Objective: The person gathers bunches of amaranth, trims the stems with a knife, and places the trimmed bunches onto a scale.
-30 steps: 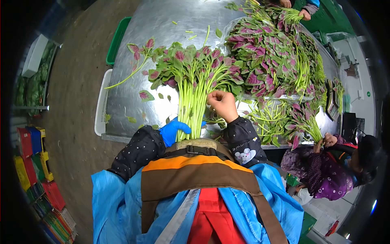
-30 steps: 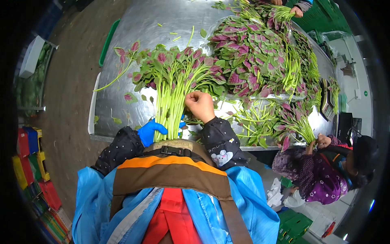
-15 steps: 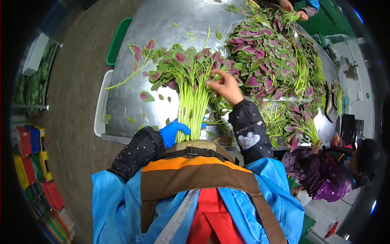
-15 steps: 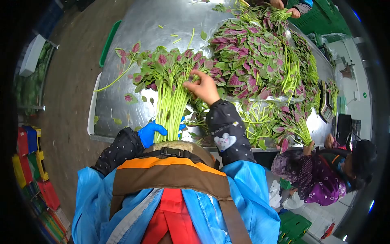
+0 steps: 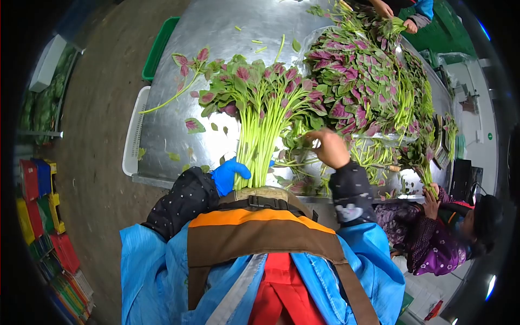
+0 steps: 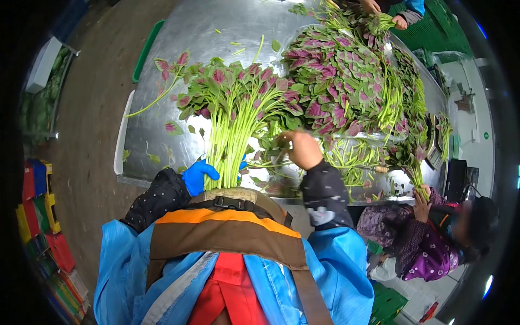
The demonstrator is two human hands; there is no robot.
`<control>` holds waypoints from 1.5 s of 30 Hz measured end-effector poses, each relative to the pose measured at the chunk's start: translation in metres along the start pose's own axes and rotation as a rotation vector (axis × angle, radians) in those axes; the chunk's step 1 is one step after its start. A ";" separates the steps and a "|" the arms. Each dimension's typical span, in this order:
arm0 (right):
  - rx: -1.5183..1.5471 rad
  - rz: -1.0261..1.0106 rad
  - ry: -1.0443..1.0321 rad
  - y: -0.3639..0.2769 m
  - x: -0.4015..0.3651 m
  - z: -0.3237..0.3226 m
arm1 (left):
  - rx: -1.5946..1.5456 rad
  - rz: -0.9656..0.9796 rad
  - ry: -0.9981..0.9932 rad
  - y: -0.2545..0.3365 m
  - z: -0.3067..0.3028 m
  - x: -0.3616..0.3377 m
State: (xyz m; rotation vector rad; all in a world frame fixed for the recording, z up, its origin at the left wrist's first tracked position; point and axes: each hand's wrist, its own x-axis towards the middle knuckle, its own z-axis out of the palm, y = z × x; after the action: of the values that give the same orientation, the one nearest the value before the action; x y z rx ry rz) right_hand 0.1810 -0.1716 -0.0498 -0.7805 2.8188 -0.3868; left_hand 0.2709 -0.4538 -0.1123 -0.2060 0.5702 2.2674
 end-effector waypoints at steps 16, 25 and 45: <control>0.861 -0.036 -0.153 -0.075 0.078 0.024 | 0.239 -0.076 0.103 0.006 0.005 -0.001; 1.494 -0.035 -0.625 -0.061 0.030 -0.019 | 0.396 -0.079 0.187 0.009 0.008 -0.003; 1.065 -0.179 -0.261 -0.087 0.075 0.003 | 0.366 -0.003 0.190 0.007 0.007 -0.009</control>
State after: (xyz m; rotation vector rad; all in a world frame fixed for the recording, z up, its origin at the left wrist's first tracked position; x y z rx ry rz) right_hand 0.1596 -0.2832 -0.0351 -0.7152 1.8598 -1.4905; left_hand 0.2721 -0.4604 -0.1013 -0.2387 1.0691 2.1078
